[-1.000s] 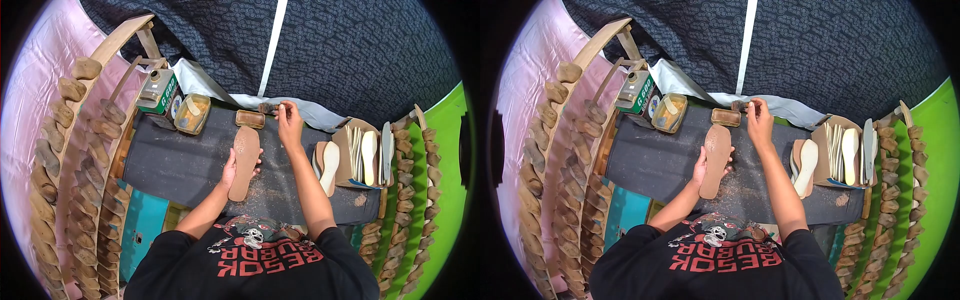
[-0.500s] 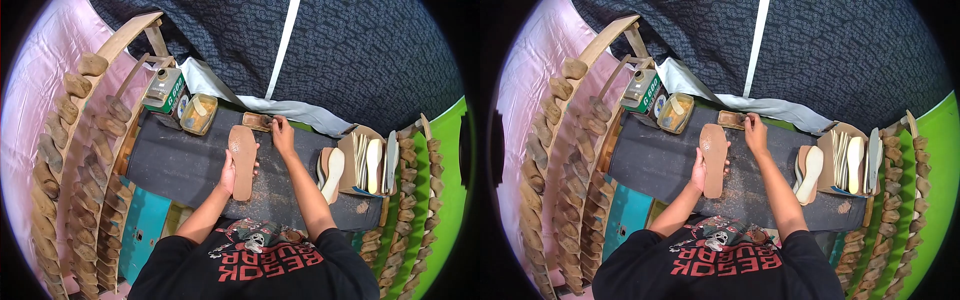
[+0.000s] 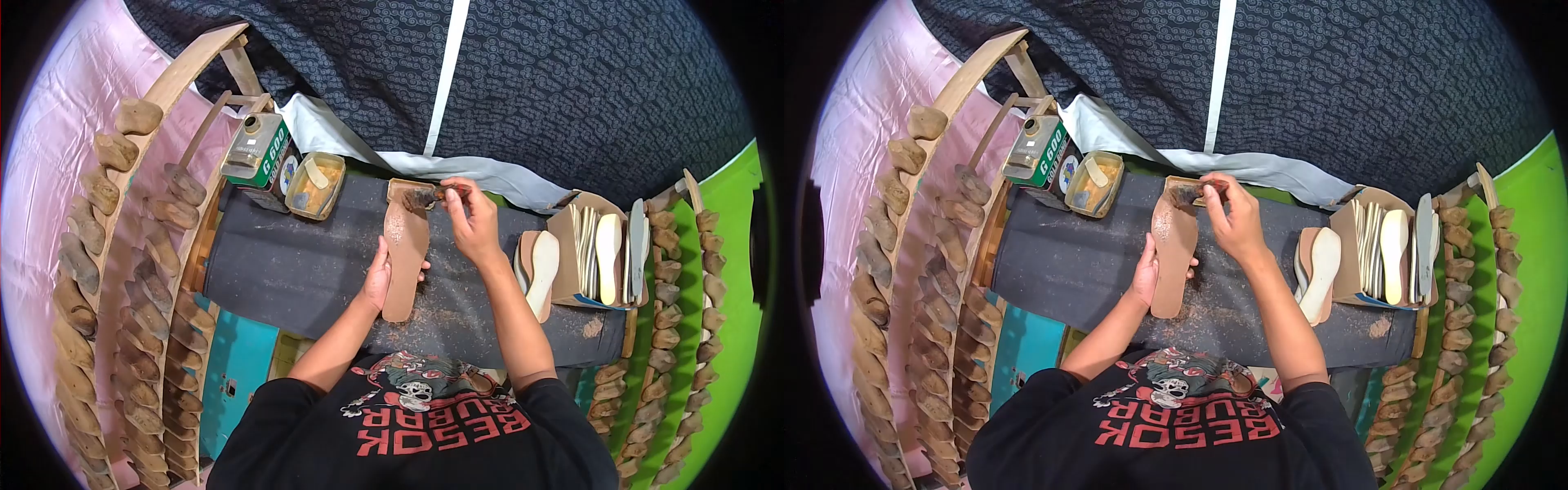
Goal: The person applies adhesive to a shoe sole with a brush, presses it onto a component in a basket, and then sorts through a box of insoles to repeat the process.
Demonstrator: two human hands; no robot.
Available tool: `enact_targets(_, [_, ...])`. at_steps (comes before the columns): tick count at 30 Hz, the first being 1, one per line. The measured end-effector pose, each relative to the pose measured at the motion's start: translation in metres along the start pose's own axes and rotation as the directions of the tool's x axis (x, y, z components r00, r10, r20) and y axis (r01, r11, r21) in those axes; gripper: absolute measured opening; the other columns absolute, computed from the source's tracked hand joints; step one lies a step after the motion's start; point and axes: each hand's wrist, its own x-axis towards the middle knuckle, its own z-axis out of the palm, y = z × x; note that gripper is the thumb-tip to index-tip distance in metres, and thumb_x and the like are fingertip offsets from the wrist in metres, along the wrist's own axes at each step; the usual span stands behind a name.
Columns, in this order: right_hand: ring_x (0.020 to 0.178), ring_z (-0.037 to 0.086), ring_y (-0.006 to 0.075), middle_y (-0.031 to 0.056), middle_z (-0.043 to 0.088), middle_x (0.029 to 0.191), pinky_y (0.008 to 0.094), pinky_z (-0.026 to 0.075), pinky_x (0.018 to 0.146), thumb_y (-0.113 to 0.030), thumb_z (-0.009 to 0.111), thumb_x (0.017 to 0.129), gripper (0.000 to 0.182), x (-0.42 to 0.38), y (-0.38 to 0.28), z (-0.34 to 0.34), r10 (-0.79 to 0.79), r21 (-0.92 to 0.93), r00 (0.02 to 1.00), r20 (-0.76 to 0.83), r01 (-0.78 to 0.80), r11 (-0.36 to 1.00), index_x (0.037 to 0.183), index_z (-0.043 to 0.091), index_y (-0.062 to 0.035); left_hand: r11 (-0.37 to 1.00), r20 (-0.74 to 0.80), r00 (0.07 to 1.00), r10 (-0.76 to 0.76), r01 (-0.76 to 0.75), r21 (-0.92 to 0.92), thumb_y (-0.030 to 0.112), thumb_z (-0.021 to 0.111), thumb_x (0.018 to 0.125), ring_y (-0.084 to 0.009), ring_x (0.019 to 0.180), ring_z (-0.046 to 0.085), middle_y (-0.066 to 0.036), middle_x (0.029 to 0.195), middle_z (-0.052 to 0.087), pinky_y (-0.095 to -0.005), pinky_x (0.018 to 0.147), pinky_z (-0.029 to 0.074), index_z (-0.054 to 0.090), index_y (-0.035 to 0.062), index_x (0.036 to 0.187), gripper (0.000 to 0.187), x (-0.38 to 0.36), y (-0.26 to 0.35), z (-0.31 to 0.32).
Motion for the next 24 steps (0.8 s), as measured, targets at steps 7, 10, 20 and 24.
enact_targets(7, [0.067,0.063,0.0141,0.0086,0.067,0.083,0.0278,0.050,0.063,-0.008,0.058,0.100,0.013,-0.013,-0.017,-0.011,-0.024,-0.193,0.998,0.062,0.036,0.981,0.110,0.063,0.0001,1.000,0.044,0.999,0.016,-0.016,-0.006,0.068,0.032,0.102,-0.0251,0.094,0.070,-0.011,0.114,0.069,-0.0353,0.077,0.059,0.052,0.0064,0.140,0.075,-0.002,0.008,0.007])
enact_targets(10, [0.068,0.063,0.0134,0.0082,0.067,0.082,0.0275,0.050,0.062,-0.007,0.059,0.098,0.012,-0.025,-0.022,-0.008,-0.052,-0.147,0.987,0.151,0.075,0.986,0.107,0.063,0.0001,0.996,-0.022,0.998,0.060,-0.061,-0.059,0.068,0.031,0.102,-0.0244,0.092,0.070,-0.011,0.114,0.069,-0.0348,0.076,0.058,0.052,0.0066,0.140,0.074,-0.002,0.016,0.008])
enact_targets(20, [0.072,0.065,0.0228,0.0133,0.066,0.085,0.0326,0.052,0.066,-0.003,0.060,0.097,0.012,-0.007,-0.023,-0.013,-0.153,-0.244,0.988,-0.037,0.139,0.960,0.108,0.062,0.0010,0.999,0.112,0.994,-0.004,-0.001,0.038,0.068,0.030,0.102,-0.0247,0.090,0.070,-0.013,0.114,0.069,-0.0354,0.078,0.058,0.054,0.0068,0.140,0.075,-0.005,0.010,0.009])
enact_targets(24, [0.073,0.066,0.0182,0.0106,0.067,0.086,0.0294,0.052,0.066,-0.002,0.059,0.096,0.013,-0.027,-0.031,-0.011,-0.180,-0.261,0.982,0.058,0.189,0.947,0.108,0.063,0.0008,0.999,0.043,0.999,0.029,-0.028,-0.033,0.068,0.031,0.102,-0.0253,0.093,0.070,-0.013,0.116,0.069,-0.0364,0.078,0.059,0.054,0.0072,0.140,0.075,-0.005,0.012,0.011])
